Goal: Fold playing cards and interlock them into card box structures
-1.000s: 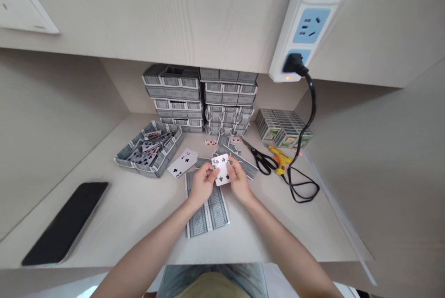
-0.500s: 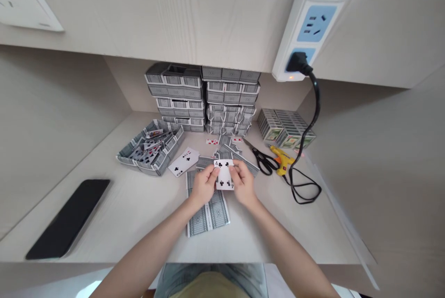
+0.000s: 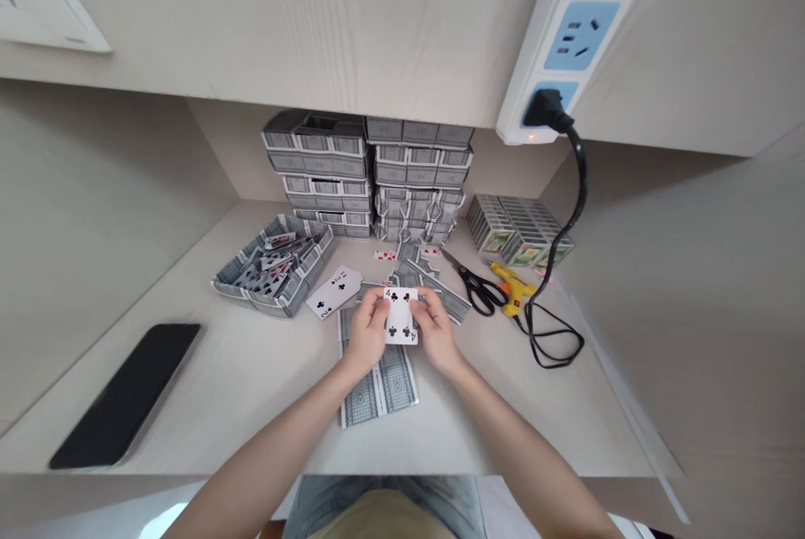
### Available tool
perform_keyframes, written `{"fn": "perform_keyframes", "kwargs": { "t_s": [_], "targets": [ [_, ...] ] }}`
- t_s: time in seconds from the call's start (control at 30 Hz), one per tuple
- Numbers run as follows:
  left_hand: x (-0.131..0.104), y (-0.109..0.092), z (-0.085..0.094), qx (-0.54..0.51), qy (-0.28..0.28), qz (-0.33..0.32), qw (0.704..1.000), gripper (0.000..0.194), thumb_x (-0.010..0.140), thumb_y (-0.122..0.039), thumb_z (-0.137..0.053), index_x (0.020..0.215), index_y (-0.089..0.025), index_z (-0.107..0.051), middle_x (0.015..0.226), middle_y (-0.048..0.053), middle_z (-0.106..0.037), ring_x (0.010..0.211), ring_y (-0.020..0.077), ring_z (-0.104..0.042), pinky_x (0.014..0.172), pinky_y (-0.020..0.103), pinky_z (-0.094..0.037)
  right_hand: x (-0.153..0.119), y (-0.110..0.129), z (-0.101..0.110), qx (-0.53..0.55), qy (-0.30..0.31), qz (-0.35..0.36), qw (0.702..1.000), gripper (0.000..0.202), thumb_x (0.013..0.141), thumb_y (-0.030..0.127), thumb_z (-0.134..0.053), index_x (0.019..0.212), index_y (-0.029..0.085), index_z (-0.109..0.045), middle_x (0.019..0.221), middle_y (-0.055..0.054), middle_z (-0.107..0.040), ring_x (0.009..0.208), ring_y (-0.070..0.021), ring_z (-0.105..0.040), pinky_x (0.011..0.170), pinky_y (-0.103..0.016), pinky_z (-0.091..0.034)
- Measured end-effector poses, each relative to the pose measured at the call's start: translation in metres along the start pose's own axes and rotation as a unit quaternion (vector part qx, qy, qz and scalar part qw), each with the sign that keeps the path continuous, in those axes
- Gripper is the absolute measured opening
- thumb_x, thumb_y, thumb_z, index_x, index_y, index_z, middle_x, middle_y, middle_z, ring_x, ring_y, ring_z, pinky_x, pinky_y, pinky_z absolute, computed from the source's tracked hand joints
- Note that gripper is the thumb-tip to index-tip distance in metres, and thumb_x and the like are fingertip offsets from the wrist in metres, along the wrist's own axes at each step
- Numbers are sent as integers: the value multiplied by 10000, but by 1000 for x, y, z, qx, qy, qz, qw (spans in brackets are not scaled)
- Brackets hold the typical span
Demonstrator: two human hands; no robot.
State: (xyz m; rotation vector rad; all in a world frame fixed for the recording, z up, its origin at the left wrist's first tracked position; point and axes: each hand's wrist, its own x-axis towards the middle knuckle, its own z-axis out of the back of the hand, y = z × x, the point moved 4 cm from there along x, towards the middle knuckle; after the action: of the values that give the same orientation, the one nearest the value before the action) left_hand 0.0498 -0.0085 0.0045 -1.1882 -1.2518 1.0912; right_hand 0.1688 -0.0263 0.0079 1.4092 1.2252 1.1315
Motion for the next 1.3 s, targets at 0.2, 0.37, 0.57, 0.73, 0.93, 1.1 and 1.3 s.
{"fn": "perform_keyframes", "kwargs": {
  "t_s": [0.2,0.37,0.57,0.73,0.93,1.1,1.3],
  "targets": [
    [1,-4,-1,-16,-5,16,1000,95,761,-261,-458,811,-190,-497,621,-38,-508,547,109,-454,523,207,-378,1,-3,-1,-2,5,-13,1000,202,757,389,-488,881,231,-468,628,38,-516,507,-124,-444,484,-237,-370],
    [1,-3,-1,-23,-7,14,1000,89,755,-258,-467,806,-193,-500,617,-40,-505,529,103,-446,504,200,-374,2,-5,0,-13,5,-13,1000,191,761,379,-481,876,227,-464,616,44,-499,501,-118,-433,479,-232,-364],
    [0,-1,-3,-34,-5,17,999,121,757,-261,-466,853,-195,-496,625,-40,-511,530,102,-456,503,200,-387,2,-3,1,-37,-8,3,999,179,766,373,-472,873,229,-468,605,51,-471,503,-118,-418,485,-229,-357],
    [-1,-3,-3,-36,-6,17,999,101,755,-266,-474,828,-197,-484,606,-46,-500,516,99,-442,500,200,-380,1,-3,0,-25,-2,4,1000,185,769,372,-478,885,228,-475,638,43,-487,535,-121,-432,500,-227,-368],
    [-1,-3,-3,-37,-6,20,999,105,761,-298,-475,806,-203,-479,583,-52,-495,502,102,-444,499,206,-372,2,0,2,-39,-5,11,999,188,768,386,-485,857,220,-492,649,38,-497,546,-121,-442,520,-231,-376],
    [-2,-4,-4,-34,-9,12,999,89,766,-285,-463,800,-204,-477,578,-54,-491,500,103,-445,505,211,-372,1,1,2,-37,-2,4,999,179,770,382,-481,864,230,-491,639,38,-495,535,-125,-438,505,-232,-368],
    [-4,-7,-4,-29,-23,9,999,76,761,-262,-466,812,-207,-480,586,-51,-497,500,104,-445,500,211,-363,-1,3,0,-26,2,12,1000,141,772,353,-478,823,223,-498,635,40,-496,538,-121,-442,508,-227,-363]
  ]
}}
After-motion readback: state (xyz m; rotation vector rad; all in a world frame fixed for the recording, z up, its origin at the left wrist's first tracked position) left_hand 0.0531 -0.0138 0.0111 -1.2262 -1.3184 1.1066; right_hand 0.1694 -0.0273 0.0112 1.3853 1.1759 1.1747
